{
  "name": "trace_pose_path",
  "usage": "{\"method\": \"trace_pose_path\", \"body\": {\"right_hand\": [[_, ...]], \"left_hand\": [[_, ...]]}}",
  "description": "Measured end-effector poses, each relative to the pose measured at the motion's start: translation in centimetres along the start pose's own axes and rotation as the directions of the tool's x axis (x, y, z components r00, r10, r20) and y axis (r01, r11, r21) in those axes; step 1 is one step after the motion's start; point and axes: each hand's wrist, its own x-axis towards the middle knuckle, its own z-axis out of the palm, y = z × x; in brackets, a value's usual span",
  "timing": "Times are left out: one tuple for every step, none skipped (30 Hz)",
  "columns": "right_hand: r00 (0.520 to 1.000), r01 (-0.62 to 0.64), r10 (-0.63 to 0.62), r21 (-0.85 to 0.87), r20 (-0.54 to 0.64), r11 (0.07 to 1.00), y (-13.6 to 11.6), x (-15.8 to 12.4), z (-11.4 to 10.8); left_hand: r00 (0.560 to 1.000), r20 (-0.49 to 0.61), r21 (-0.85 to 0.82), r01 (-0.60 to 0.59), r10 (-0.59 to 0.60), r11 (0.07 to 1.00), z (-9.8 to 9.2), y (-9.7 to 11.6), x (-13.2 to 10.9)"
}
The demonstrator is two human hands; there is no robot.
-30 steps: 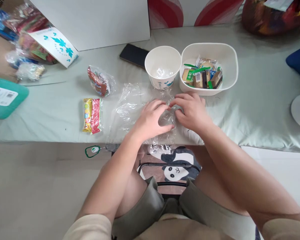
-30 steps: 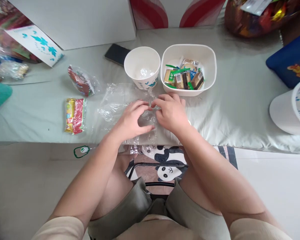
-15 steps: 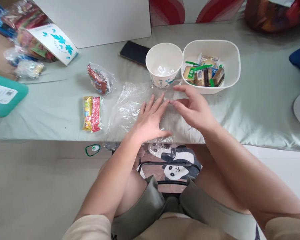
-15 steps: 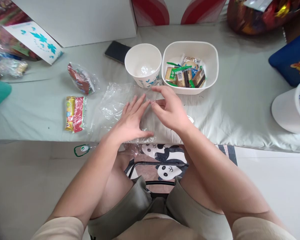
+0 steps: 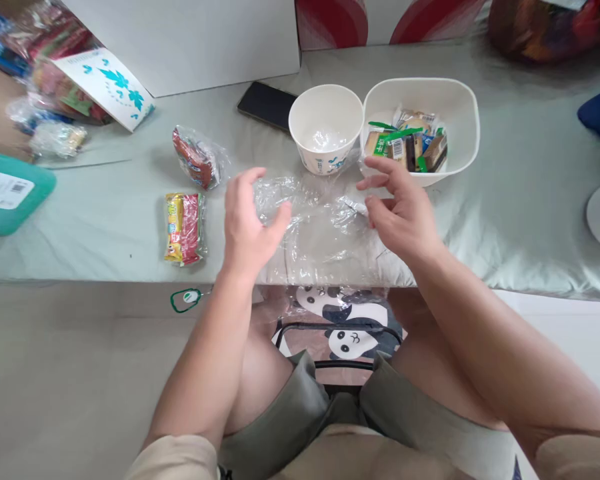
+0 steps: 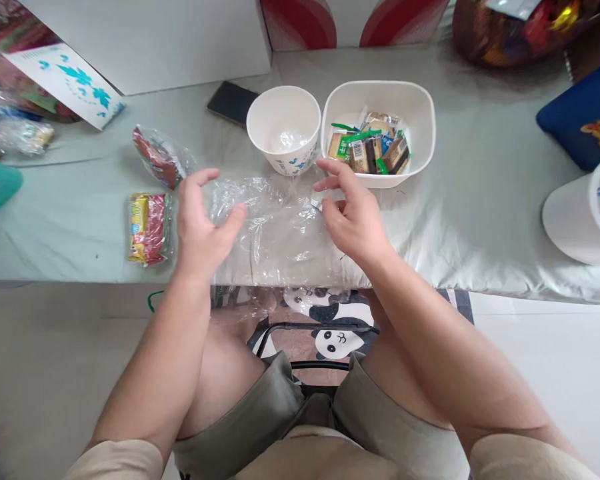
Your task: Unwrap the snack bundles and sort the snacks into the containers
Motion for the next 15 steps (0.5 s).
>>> {"method": "trace_pose_path", "body": {"right_hand": [[0.999,0.019,-0.019,-0.019,-0.029,1.000,0.2,0.0,-0.3],[0.998,0.040,-0.042,-0.042,-0.051,0.998,0.5,-0.1,-0.5],[0.996,0.063,-0.068,-0.075,-0.066,0.995,0.6,-0.2,-0.7],[0.993,0.086,-0.095,-0.121,-0.075,0.989,0.8,-0.3,-0.8],[0.990,0.106,-0.121,-0.179,-0.077,0.978,0.9,-0.5,-0.9],[0.987,0.120,-0.142,-0.246,-0.072,0.962,1.0,-0.6,-1.0],[0.986,0.127,-0.155,-0.315,-0.064,0.941,0.9,-0.7,-1.0],[0.985,0.130,-0.164,-0.378,-0.057,0.917,0.9,-0.9,-1.1],[0.983,0.134,-0.173,-0.430,-0.053,0.893,0.7,-1.1,-1.2],[0.980,0.145,-0.190,-0.465,-0.051,0.873,0.6,-1.3,-1.4],[0.975,0.165,-0.216,-0.483,-0.052,0.860,0.3,-1.5,-1.6],[0.967,0.196,-0.250,-0.485,-0.049,0.852,0.1,-1.7,-1.9],[0.957,0.238,-0.288,-0.474,-0.034,0.848,-0.2,-1.9,-2.4],[0.945,0.295,-0.327,-0.449,0.006,0.843,-0.5,-2.2,-2.9],[0.925,0.370,-0.372,-0.406,0.077,0.836,-0.7,-2.6,-3.4]], "left_hand": [[0.999,-0.047,0.024,0.025,-0.024,0.999,-0.3,-0.4,-0.1],[0.997,-0.069,0.050,0.030,-0.026,0.998,-0.6,-0.7,-0.2],[0.998,-0.063,0.073,0.010,-0.005,0.997,-0.8,-0.8,-0.3],[0.999,-0.038,0.090,-0.027,0.031,0.996,-0.9,-0.6,-0.5],[0.998,0.001,0.099,-0.070,0.070,0.993,-1.0,-0.4,-0.8],[0.993,0.055,0.101,-0.109,0.104,0.989,-1.0,0.0,-1.0],[0.985,0.124,0.099,-0.136,0.123,0.986,-1.0,0.3,-1.2],[0.972,0.201,0.097,-0.144,0.122,0.985,-0.9,0.6,-1.4],[0.955,0.277,0.101,-0.138,0.105,0.985,-0.9,0.8,-1.6],[0.935,0.347,0.113,-0.126,0.080,0.986,-0.9,0.9,-1.8],[0.915,0.401,0.131,-0.115,0.053,0.985,-0.9,0.9,-1.9],[0.900,0.435,0.148,-0.108,0.033,0.983,-0.9,0.9,-2.0],[0.892,0.451,0.161,-0.106,0.022,0.981,-0.9,0.8,-2.0],[0.890,0.456,0.165,-0.109,0.022,0.980,-0.9,0.7,-2.1],[0.890,0.455,0.162,-0.116,0.030,0.980,-0.9,0.6,-2.1]]}}
